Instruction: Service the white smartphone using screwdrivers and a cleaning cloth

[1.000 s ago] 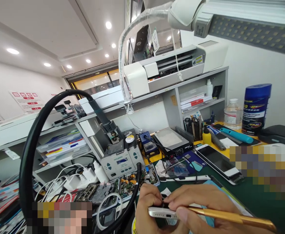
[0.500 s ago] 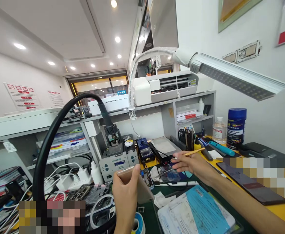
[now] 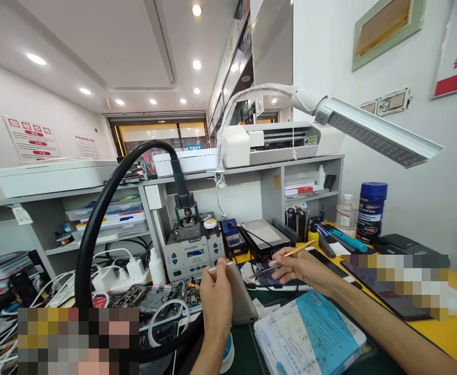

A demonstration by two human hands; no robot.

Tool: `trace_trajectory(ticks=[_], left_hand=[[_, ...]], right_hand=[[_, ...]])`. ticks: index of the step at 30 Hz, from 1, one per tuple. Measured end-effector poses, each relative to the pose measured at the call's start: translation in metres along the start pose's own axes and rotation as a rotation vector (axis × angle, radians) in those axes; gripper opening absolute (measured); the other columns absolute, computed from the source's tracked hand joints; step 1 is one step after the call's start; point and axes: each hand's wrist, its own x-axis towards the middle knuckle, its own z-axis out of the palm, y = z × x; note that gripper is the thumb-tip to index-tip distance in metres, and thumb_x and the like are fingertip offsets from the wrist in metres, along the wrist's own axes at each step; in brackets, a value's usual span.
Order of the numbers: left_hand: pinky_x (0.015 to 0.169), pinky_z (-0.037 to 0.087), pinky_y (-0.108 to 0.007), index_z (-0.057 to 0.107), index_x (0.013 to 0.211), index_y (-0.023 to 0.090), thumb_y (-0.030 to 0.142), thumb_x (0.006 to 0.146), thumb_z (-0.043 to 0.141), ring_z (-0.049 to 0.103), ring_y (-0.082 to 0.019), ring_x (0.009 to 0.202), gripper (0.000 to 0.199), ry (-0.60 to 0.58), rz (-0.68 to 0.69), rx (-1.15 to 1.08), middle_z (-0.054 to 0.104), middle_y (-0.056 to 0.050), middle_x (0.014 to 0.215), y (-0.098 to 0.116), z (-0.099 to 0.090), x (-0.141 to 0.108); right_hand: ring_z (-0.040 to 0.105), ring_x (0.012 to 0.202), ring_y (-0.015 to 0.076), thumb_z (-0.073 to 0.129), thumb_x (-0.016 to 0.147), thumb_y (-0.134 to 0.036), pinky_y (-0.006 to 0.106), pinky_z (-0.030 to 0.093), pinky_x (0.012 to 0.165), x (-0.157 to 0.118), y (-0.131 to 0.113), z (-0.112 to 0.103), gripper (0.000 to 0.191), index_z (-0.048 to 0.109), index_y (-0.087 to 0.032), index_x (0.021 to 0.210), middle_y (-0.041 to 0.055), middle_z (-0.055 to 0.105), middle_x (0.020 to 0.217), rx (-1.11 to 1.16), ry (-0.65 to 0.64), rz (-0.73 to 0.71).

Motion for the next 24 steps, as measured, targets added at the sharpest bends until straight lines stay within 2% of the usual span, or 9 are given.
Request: trace_trajectory(ticks=[6, 12, 15, 19, 24], left_hand=[[0.056, 0.03, -0.029, 0.042, 0.068, 0.025, 0.055, 0.094, 0.047, 0.046, -0.017, 0.058, 0.04, -0.002, 0.024, 0.071, 0.045, 0.004, 0.061, -0.007, 0.003, 0.001], [0.059, 0.034, -0.031, 0.044, 0.07, 0.025, 0.059, 0.095, 0.043, 0.05, -0.02, 0.062, 0.041, -0.039, 0.039, 0.121, 0.05, 0.002, 0.064, -0.008, 0.005, 0.0], [0.059, 0.035, -0.032, 0.044, 0.071, 0.025, 0.063, 0.093, 0.044, 0.051, -0.021, 0.062, 0.044, -0.052, 0.046, 0.137, 0.051, 0.002, 0.064, -0.008, 0.005, -0.001], [0.065, 0.039, -0.034, 0.047, 0.075, 0.025, 0.068, 0.091, 0.044, 0.055, -0.023, 0.067, 0.046, -0.104, 0.072, 0.147, 0.055, 0.001, 0.068, -0.008, 0.006, -0.003], [0.066, 0.037, -0.034, 0.044, 0.073, 0.026, 0.07, 0.091, 0.04, 0.053, -0.023, 0.066, 0.048, -0.131, 0.094, 0.154, 0.053, 0.001, 0.067, -0.008, 0.006, -0.004]], right_hand=[[0.069, 0.086, 0.0184, 0.063, 0.098, -0.032, 0.036, 0.06, 0.074, 0.005, 0.006, -0.008, 0.025, 0.063, -0.015, 0.116, 0.0061, 0.069, 0.109, 0.025, 0.003, -0.018], [0.069, 0.087, 0.0188, 0.063, 0.099, -0.033, 0.036, 0.06, 0.074, 0.006, -0.001, -0.023, 0.027, 0.062, -0.015, 0.119, 0.0068, 0.068, 0.111, 0.067, 0.05, -0.052], [0.069, 0.092, 0.0203, 0.061, 0.099, -0.036, 0.039, 0.06, 0.078, 0.007, -0.011, -0.047, 0.03, 0.062, -0.016, 0.121, 0.0077, 0.067, 0.115, 0.079, 0.16, -0.091], [0.068, 0.096, 0.0216, 0.061, 0.099, -0.037, 0.041, 0.059, 0.082, 0.007, -0.014, -0.083, 0.031, 0.062, -0.016, 0.122, 0.0085, 0.066, 0.118, 0.015, 0.396, -0.121], [0.067, 0.1, 0.023, 0.063, 0.099, -0.036, 0.042, 0.058, 0.084, 0.019, -0.013, -0.105, 0.032, 0.061, -0.017, 0.124, 0.009, 0.065, 0.122, -0.193, 0.637, -0.062]])
